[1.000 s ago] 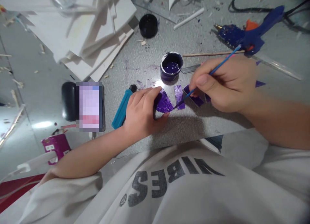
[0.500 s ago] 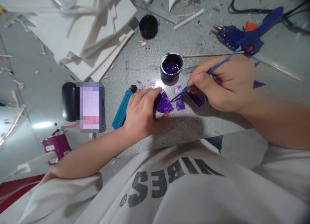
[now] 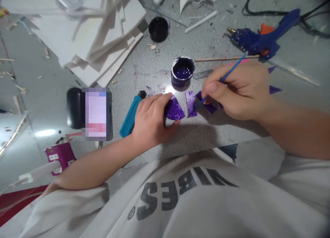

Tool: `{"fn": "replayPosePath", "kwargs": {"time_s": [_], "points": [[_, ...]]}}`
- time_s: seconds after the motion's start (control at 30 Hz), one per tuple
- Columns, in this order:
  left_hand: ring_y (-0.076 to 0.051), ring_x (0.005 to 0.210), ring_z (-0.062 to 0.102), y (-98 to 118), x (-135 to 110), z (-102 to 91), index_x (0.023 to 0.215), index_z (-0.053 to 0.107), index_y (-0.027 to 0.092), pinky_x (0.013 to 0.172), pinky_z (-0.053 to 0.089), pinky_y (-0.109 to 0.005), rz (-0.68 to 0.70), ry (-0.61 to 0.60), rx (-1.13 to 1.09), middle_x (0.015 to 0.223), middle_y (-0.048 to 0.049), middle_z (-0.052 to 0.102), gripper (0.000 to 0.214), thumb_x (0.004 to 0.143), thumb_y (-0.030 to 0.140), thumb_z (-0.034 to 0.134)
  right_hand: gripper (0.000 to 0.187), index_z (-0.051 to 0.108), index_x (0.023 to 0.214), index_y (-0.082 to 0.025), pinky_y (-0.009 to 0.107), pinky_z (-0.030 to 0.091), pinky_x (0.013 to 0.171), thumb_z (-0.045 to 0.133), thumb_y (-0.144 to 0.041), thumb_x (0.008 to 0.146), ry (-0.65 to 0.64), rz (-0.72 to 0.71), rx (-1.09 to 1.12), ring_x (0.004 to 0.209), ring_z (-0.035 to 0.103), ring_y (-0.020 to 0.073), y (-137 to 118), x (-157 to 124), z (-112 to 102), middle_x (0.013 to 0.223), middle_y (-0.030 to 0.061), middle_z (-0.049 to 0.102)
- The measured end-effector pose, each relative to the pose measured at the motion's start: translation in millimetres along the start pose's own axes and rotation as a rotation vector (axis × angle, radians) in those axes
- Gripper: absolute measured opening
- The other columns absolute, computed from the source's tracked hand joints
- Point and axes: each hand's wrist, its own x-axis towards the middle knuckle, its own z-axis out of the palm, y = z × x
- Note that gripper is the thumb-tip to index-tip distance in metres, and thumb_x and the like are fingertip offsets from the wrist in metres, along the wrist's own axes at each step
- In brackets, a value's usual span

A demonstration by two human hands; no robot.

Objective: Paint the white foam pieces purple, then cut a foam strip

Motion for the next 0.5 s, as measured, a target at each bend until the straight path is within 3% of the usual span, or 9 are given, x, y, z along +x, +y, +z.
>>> {"fn": "replayPosePath", "kwargs": {"time_s": [0.17,0.33,0.5], "points": [[-0.038,0.133,0.076,-0.1,0.0,-0.3,0.161,0.054,0.021,0.114,0.058,-0.052,0.012,-0.001,0.008,0.14,-0.017,0.08,0.072,0.099,0.047,0.079,0.036,0.071,0.094,-0.022,0.023,0.045,0.059,0.056,-0.039,0.121,-0.005,0.054,-0.023,0.062,0.062,0.0052,-3.7,-0.6,-0.8,0.073,-0.0055,0.071],[-0.039,0.133,0.076,0.3,0.0,0.1,0.162,0.054,0.021,0.114,0.058,-0.054,-0.006,-0.011,0.011,0.14,-0.0173,0.08,0.074,0.098,0.048,0.079,0.032,0.071,0.089,-0.021,0.026,0.043,0.056,0.062,-0.034,0.117,-0.003,-0.057,-0.016,0.054,0.056,0.0059,-2.1,2.4,-2.1,0.065,-0.0055,0.067],[-0.039,0.134,0.076,0.0,-0.2,-1.1,0.163,0.053,0.022,0.116,0.057,-0.054,-0.001,-0.015,-0.014,0.142,-0.0169,0.08,0.074,0.098,0.046,0.079,0.032,0.073,0.093,-0.023,0.027,0.05,0.061,0.059,-0.038,0.118,-0.051,0.043,-0.041,0.061,0.063,0.0091,-5.2,2.6,-5.6,0.072,-0.0035,0.073]]}}
